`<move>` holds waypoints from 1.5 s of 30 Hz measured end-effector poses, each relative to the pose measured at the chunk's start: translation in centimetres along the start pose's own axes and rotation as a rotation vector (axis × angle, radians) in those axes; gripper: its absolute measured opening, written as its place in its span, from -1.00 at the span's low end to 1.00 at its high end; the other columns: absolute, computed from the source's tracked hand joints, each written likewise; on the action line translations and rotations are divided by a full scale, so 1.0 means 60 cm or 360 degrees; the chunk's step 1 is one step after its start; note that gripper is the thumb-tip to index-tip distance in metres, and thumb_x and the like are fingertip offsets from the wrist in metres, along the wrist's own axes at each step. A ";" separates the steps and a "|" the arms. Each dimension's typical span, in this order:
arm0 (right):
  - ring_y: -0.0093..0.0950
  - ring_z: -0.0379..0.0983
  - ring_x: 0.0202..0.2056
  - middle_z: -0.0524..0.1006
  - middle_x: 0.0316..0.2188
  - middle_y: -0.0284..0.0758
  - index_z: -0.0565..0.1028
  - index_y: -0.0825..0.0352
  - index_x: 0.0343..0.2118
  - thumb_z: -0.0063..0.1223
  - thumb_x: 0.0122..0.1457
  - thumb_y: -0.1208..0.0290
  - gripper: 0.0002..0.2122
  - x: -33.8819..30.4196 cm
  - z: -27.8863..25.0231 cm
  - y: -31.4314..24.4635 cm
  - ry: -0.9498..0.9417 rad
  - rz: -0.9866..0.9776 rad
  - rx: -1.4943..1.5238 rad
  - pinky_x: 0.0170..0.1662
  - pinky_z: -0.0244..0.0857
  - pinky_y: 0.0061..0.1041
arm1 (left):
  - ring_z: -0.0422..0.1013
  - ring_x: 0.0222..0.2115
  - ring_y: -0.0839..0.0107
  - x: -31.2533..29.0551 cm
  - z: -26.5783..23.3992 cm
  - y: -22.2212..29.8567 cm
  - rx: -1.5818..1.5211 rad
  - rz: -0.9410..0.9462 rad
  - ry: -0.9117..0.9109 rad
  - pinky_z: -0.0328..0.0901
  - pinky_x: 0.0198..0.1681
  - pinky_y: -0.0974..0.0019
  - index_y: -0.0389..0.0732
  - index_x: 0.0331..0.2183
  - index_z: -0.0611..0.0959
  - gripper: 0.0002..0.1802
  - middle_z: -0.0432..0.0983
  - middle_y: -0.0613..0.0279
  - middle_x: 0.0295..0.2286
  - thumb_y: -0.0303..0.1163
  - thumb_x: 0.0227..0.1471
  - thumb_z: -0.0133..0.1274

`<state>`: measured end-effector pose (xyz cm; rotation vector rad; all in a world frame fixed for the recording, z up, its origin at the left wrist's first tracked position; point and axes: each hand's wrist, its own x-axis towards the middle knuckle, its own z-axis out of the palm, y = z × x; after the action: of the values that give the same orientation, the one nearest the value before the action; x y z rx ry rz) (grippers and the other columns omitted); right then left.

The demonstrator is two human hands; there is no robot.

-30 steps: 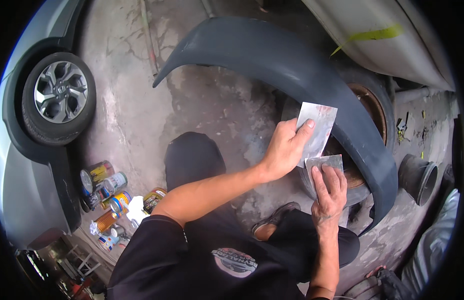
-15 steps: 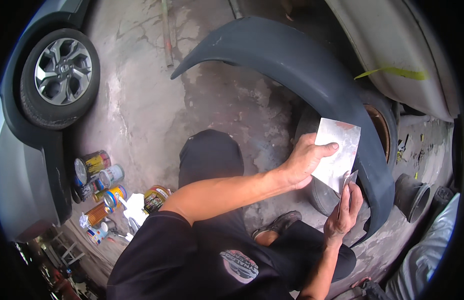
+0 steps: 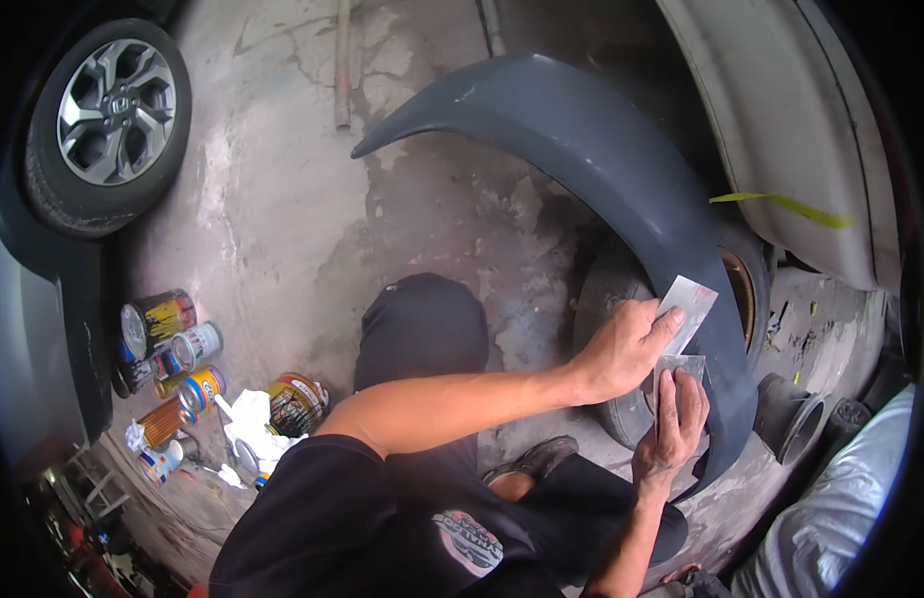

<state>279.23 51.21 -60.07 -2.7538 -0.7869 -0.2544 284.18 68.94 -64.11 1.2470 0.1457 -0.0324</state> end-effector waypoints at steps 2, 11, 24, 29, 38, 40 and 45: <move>-0.05 0.47 0.00 0.54 -0.04 -0.10 0.63 0.34 -0.02 0.09 -0.01 0.66 -0.58 -0.002 -0.008 -0.001 -0.0088 -0.0012 0.0039 0.10 0.35 -0.10 | 0.29 -0.62 0.33 -0.003 -0.007 0.002 -0.0022 -0.0067 0.0005 0.23 -0.47 0.10 -0.46 -0.41 0.55 -0.48 0.38 -0.10 -0.66 -0.15 0.38 -0.08; -0.02 0.47 0.04 0.53 -0.01 -0.08 0.62 0.28 0.00 0.14 -0.10 0.72 -0.50 -0.021 -0.036 0.017 0.0103 0.0122 0.0406 0.12 0.38 -0.08 | 0.49 -0.33 0.59 0.027 -0.013 -0.015 -0.0531 -0.0116 0.0024 0.40 -0.23 0.40 -0.39 -0.16 0.68 -0.63 0.65 0.27 -0.35 -0.22 0.37 0.05; -0.07 0.44 0.05 0.50 0.02 -0.14 0.63 0.26 0.02 0.12 -0.14 0.72 -0.45 -0.055 -0.031 0.061 0.0119 0.0229 0.0037 0.10 0.39 -0.09 | 0.50 -0.29 0.58 -0.003 0.015 -0.014 -0.0438 -0.0342 -0.0256 0.41 -0.18 0.39 -0.40 -0.12 0.67 -0.66 0.66 0.24 -0.29 -0.28 0.36 0.05; -0.15 0.46 0.00 0.50 -0.05 -0.21 0.63 0.21 0.00 0.19 -0.10 0.58 -0.51 -0.040 -0.005 0.025 -0.0048 0.0151 0.0121 0.12 0.36 0.04 | 0.40 -0.39 0.65 -0.008 0.027 -0.057 -0.0267 -0.0237 -0.0137 0.35 -0.31 0.41 -0.39 -0.21 0.68 -0.59 0.63 0.34 -0.41 -0.18 0.38 0.02; -0.10 0.47 -0.03 0.52 -0.05 -0.19 0.64 0.21 -0.01 0.20 -0.17 0.61 -0.48 -0.087 -0.028 0.068 -0.0116 0.0244 0.0344 0.05 0.43 -0.12 | 0.49 -0.08 0.47 0.013 0.015 -0.043 -0.0471 -0.0242 0.0008 0.35 0.05 0.32 -0.40 0.00 0.60 -0.61 0.60 0.14 -0.08 -0.25 0.36 0.06; -0.10 0.47 -0.03 0.51 -0.05 -0.18 0.64 0.21 -0.01 0.21 -0.17 0.63 -0.47 -0.071 -0.034 0.062 0.0093 0.0208 0.0412 0.03 0.44 -0.16 | 0.50 -0.06 0.41 0.013 0.018 -0.042 -0.0548 -0.0454 -0.0005 0.36 0.08 0.27 -0.41 0.03 0.56 -0.59 0.58 0.10 -0.07 -0.28 0.32 0.10; -0.10 0.43 -0.04 0.49 -0.06 -0.17 0.60 0.16 0.05 0.26 -0.09 0.61 -0.47 -0.082 -0.001 0.048 0.0165 0.0207 0.0409 0.00 0.44 -0.18 | 0.54 -0.03 0.23 -0.012 0.049 -0.030 -0.0780 -0.1078 0.0112 0.44 0.05 0.14 -0.44 0.09 0.47 -0.54 0.56 0.00 -0.03 -0.42 0.24 0.13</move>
<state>276.66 46.38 -61.77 -2.5147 -0.5675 -0.2489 283.53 65.55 -64.78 0.6653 0.5965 -0.5098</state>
